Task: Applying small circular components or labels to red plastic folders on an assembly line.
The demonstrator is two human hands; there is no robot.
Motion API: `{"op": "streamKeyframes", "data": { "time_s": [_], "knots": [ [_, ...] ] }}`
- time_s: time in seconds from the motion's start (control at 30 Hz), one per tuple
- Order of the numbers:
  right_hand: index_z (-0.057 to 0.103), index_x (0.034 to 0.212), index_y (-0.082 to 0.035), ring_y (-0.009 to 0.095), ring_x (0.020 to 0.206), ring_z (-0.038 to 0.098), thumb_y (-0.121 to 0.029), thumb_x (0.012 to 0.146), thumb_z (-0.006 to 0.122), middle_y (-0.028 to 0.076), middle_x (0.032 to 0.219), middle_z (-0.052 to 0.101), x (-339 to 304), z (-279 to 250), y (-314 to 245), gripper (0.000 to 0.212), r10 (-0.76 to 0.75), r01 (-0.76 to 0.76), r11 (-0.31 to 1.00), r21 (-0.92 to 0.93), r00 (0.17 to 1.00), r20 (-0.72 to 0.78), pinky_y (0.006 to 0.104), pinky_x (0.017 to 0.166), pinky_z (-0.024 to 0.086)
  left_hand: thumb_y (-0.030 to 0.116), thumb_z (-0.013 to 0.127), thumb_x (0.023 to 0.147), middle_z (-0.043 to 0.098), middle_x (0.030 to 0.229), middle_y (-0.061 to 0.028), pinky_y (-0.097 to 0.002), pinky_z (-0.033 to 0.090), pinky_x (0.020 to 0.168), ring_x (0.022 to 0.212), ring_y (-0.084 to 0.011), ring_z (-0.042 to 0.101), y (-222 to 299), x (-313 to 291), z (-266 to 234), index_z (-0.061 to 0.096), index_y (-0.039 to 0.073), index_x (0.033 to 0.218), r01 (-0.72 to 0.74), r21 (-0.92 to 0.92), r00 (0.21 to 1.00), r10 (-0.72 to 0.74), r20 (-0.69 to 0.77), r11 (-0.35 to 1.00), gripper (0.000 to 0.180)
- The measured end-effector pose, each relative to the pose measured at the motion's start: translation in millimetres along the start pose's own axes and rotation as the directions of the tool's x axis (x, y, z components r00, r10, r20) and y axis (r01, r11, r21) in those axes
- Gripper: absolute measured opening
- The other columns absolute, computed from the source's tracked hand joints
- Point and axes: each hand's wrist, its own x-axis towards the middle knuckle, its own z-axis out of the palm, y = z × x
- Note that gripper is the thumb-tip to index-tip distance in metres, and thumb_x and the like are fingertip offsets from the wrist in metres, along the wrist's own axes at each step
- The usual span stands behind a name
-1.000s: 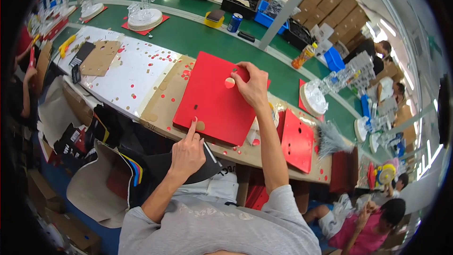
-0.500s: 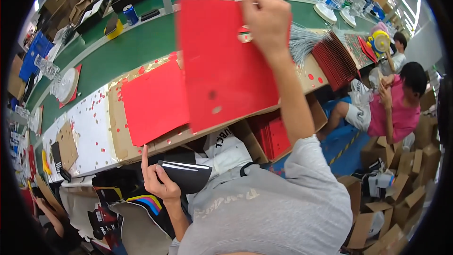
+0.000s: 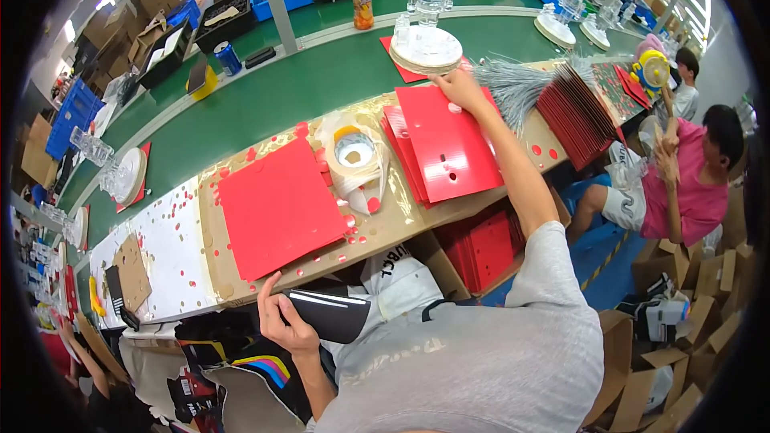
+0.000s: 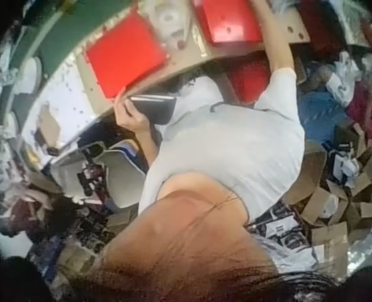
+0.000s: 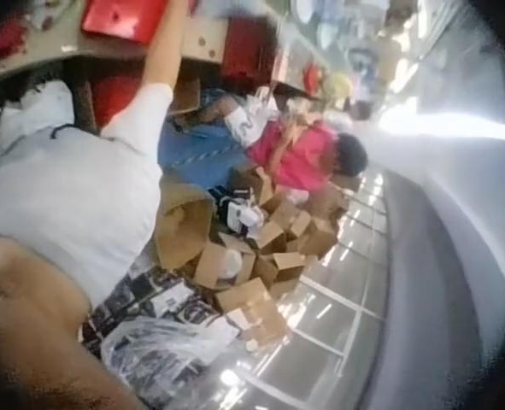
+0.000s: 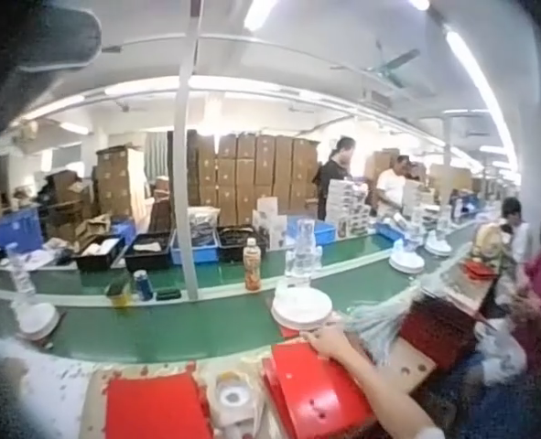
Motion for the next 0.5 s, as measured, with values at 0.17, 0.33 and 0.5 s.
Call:
{"op": "streamKeyframes", "data": {
  "time_s": [0.17,0.33,0.5],
  "knots": [
    [0.066,0.068,0.000,0.035,0.060,0.065,-0.047,0.094,0.061,0.019,0.064,0.064,-0.8,38.4,10.4,0.054,-0.068,0.065,0.997,0.048,0.995,0.066,0.0466,0.060,0.050,0.010,0.048,0.098,0.060,0.082,-0.0163,-0.0367,0.045,0.072,0.073,-0.0282,0.055,-3.4,1.5,-2.0,0.054,-0.007,0.082,0.036,0.012,0.999,-0.036,-0.027,0.999,0.023],
    [0.067,0.069,-0.003,0.036,0.061,0.065,-0.045,0.089,0.069,0.018,0.064,0.064,-14.4,55.6,10.8,0.046,-0.044,0.048,0.998,0.037,0.993,-0.112,0.0475,0.059,0.050,0.009,0.048,0.096,0.053,0.074,-0.0167,-0.0381,0.041,0.063,0.065,-0.0313,0.051,-5.3,3.0,-10.4,0.055,-0.006,0.084,0.100,0.005,0.995,-0.099,-0.007,0.995,0.020],
    [0.068,0.072,-0.004,0.033,0.074,0.068,-0.040,0.088,0.071,0.016,0.076,0.068,-18.9,59.5,4.1,0.040,-0.047,0.038,0.998,-0.043,0.970,-0.240,0.0458,0.067,0.052,0.007,0.053,0.097,0.052,0.071,-0.0151,-0.0363,0.040,0.061,0.062,-0.0254,0.048,-3.3,5.6,-12.0,0.055,-0.005,0.083,0.171,-0.034,0.983,-0.168,0.067,0.985,0.019]
  ]
}}
